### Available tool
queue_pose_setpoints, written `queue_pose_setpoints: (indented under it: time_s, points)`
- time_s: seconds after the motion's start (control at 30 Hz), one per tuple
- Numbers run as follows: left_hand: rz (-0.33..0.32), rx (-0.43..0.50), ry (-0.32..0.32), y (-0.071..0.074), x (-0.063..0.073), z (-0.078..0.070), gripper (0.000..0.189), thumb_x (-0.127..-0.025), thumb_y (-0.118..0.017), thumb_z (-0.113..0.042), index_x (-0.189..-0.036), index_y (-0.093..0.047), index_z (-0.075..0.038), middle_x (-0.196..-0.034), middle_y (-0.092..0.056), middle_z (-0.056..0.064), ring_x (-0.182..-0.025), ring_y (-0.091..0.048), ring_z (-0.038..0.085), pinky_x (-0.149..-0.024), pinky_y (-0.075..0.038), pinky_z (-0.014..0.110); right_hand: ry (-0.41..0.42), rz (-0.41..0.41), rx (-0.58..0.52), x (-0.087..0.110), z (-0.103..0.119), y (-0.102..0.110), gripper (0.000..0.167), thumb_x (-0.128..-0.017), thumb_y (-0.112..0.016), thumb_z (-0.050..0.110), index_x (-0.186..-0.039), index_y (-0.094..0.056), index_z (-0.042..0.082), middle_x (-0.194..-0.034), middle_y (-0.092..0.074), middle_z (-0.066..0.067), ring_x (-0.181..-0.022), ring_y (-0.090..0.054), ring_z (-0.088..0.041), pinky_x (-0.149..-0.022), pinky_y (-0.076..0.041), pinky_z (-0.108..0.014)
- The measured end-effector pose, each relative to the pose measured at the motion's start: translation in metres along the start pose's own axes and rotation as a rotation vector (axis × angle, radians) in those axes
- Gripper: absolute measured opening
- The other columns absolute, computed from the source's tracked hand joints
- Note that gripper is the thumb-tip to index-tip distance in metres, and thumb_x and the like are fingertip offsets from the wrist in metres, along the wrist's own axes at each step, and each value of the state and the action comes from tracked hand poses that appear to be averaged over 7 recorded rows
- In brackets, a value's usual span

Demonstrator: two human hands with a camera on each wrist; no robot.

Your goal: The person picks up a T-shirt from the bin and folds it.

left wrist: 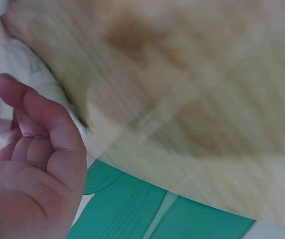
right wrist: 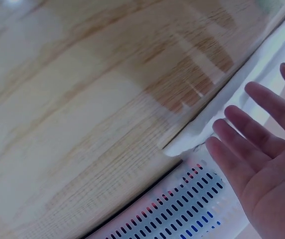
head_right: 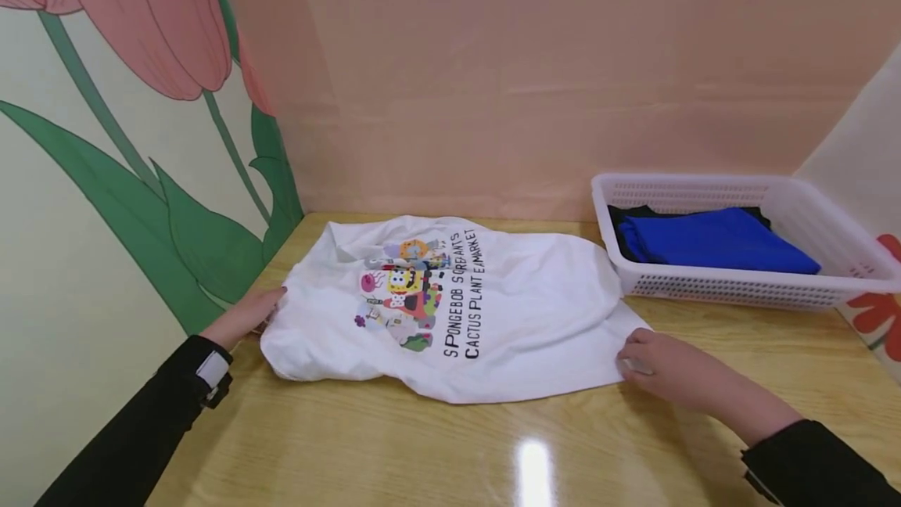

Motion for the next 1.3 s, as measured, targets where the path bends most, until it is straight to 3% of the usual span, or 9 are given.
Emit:
queue_pose_setpoints:
  time_s: [0.13,0.2,0.3,0.53,0.73,0.83,0.97,1.1,1.3]
  points:
    - [-0.008,0.007,-0.010,-0.001,0.021,0.008,0.056,-0.104,-0.032,-0.041,-0.106,-0.059,0.007,-0.087,-0.064,0.014,-0.071,-0.063,0.022,-0.067,-0.053,0.039,-0.038,-0.007,-0.001,0.001,-0.002,0.002,0.028,-0.089,-0.070,0.025,-0.108,-0.070,0.005,-0.108,-0.060,-0.008,-0.096,-0.061,-0.027,-0.080,-0.051,-0.048]
    - [-0.009,0.007,-0.015,-0.002,0.033,0.013,0.060,-0.104,-0.034,-0.044,-0.116,-0.058,0.009,-0.098,-0.066,0.018,-0.080,-0.065,0.023,-0.074,-0.053,0.040,-0.054,-0.024,0.010,0.001,-0.003,0.004,0.028,-0.089,-0.071,0.025,-0.109,-0.070,0.006,-0.109,-0.060,-0.007,-0.097,-0.061,-0.026,-0.081,-0.051,-0.047]
    - [-0.021,-0.020,-0.024,-0.001,0.048,0.019,0.062,-0.103,-0.038,-0.046,-0.121,-0.058,0.010,-0.102,-0.067,0.019,-0.088,-0.064,0.025,-0.079,-0.051,0.041,-0.067,-0.039,0.015,0.003,-0.006,0.004,0.029,-0.089,-0.071,0.026,-0.110,-0.070,0.006,-0.109,-0.060,-0.006,-0.097,-0.061,-0.026,-0.080,-0.052,-0.047]
    - [-0.048,-0.119,-0.010,-0.014,0.076,0.031,0.049,-0.099,-0.051,-0.046,-0.080,-0.062,-0.002,-0.075,-0.058,0.007,-0.071,-0.055,0.020,-0.064,-0.045,0.033,-0.059,-0.041,0.023,0.006,-0.008,0.001,0.027,-0.088,-0.072,0.025,-0.109,-0.071,0.008,-0.108,-0.060,-0.005,-0.095,-0.061,-0.024,-0.079,-0.052,-0.045]
    - [-0.025,-0.284,-0.036,-0.038,0.099,0.023,0.047,-0.091,-0.061,-0.053,-0.077,-0.060,-0.008,-0.070,-0.051,0.003,-0.064,-0.048,0.018,-0.058,-0.039,0.032,-0.081,0.000,0.002,0.007,-0.011,-0.005,0.027,-0.088,-0.072,0.024,-0.110,-0.070,0.009,-0.110,-0.061,-0.005,-0.098,-0.061,-0.025,-0.082,-0.051,-0.048]
    - [-0.031,-0.307,-0.089,-0.051,0.103,0.010,0.044,-0.087,-0.070,-0.048,-0.076,-0.056,-0.008,-0.070,-0.049,0.004,-0.065,-0.045,0.018,-0.057,-0.037,0.032,-0.054,-0.023,0.030,0.009,-0.009,-0.004,0.028,-0.085,-0.074,0.023,-0.108,-0.071,0.008,-0.109,-0.061,-0.006,-0.098,-0.061,-0.026,-0.082,-0.051,-0.049]
    - [-0.090,-0.271,-0.165,-0.059,0.100,-0.004,0.035,-0.084,-0.077,-0.029,-0.076,-0.051,-0.008,-0.070,-0.045,0.004,-0.065,-0.043,0.018,-0.057,-0.035,0.032,0.007,-0.071,0.078,0.009,-0.004,0.000,0.028,-0.081,-0.078,0.017,-0.105,-0.072,0.005,-0.106,-0.061,-0.006,-0.094,-0.062,-0.027,-0.079,-0.052,-0.046]
    - [-0.153,-0.215,-0.234,-0.055,0.095,-0.016,0.024,-0.088,-0.072,-0.013,-0.079,-0.051,-0.008,-0.071,-0.044,0.003,-0.065,-0.044,0.018,-0.057,-0.038,0.031,0.059,-0.080,0.091,0.005,-0.001,0.000,0.028,-0.075,-0.082,0.010,-0.100,-0.072,0.003,-0.102,-0.060,-0.006,-0.090,-0.062,-0.026,-0.076,-0.053,-0.043]
    - [-0.215,-0.137,-0.330,-0.039,0.090,-0.043,0.018,-0.099,-0.058,-0.013,-0.088,-0.046,-0.005,-0.071,-0.039,0.004,-0.064,-0.043,0.017,-0.055,-0.039,0.030,0.052,-0.052,0.114,-0.002,-0.006,0.001,0.015,-0.079,-0.076,0.004,-0.088,-0.070,0.014,-0.090,-0.057,0.004,-0.079,-0.057,-0.012,-0.068,-0.051,-0.033]
Point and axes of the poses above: each hand's wrist, its own x-axis away from the middle knuckle, its own y-axis out of the back of the hand, z = x × y, the point moved 9 cm from there along -x, towards the middle knuckle
